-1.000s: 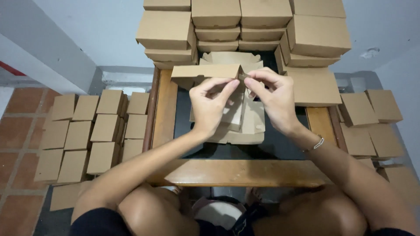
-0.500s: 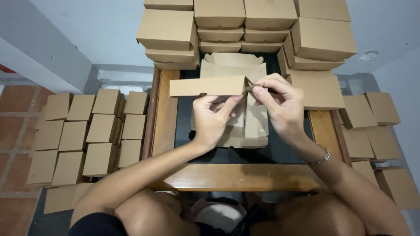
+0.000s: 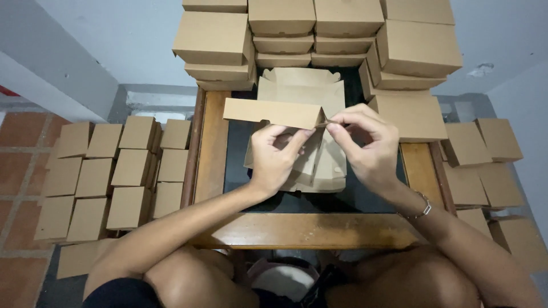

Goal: Folding flat cardboard sheets into boxes and preparing them for use.

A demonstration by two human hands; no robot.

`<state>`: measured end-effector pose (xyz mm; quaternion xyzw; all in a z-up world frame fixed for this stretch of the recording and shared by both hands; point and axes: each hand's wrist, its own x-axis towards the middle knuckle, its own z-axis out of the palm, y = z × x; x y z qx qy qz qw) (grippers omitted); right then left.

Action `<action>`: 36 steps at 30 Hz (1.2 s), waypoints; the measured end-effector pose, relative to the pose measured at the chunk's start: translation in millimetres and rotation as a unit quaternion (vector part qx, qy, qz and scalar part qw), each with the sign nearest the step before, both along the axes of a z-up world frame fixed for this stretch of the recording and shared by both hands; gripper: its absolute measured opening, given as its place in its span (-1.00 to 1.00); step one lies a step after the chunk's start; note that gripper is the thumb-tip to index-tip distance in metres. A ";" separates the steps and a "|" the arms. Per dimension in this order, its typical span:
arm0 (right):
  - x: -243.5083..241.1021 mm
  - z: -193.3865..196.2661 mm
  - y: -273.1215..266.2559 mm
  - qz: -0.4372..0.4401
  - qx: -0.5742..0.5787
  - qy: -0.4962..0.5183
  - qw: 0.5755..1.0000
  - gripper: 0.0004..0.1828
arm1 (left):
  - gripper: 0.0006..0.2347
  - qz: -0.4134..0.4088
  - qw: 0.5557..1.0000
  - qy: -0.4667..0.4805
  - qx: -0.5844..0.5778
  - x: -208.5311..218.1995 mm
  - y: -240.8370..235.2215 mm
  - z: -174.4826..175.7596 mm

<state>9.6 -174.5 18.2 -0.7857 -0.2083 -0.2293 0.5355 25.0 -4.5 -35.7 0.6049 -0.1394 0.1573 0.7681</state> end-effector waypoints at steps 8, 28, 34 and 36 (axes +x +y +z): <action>0.6 -6.9 -5.1 -0.030 0.011 -0.025 0.999 -0.94 | -0.76 0.020 0.996 -0.059 0.071 -29.3 -13.6 17.8; -2.0 -1.1 -15.4 -0.020 -0.045 -0.098 0.994 -0.84 | -0.33 -0.044 0.891 -0.296 0.342 -25.8 -8.5 -4.4; -5.5 3.4 -12.1 -0.013 -0.058 -0.142 0.988 -0.81 | -0.37 -0.025 0.889 -0.316 0.331 -25.9 -10.9 -2.3; -2.2 -5.8 -11.5 0.017 -0.043 -0.157 0.986 -0.69 | -0.38 -0.058 0.955 -0.233 0.176 -22.5 -12.8 -11.5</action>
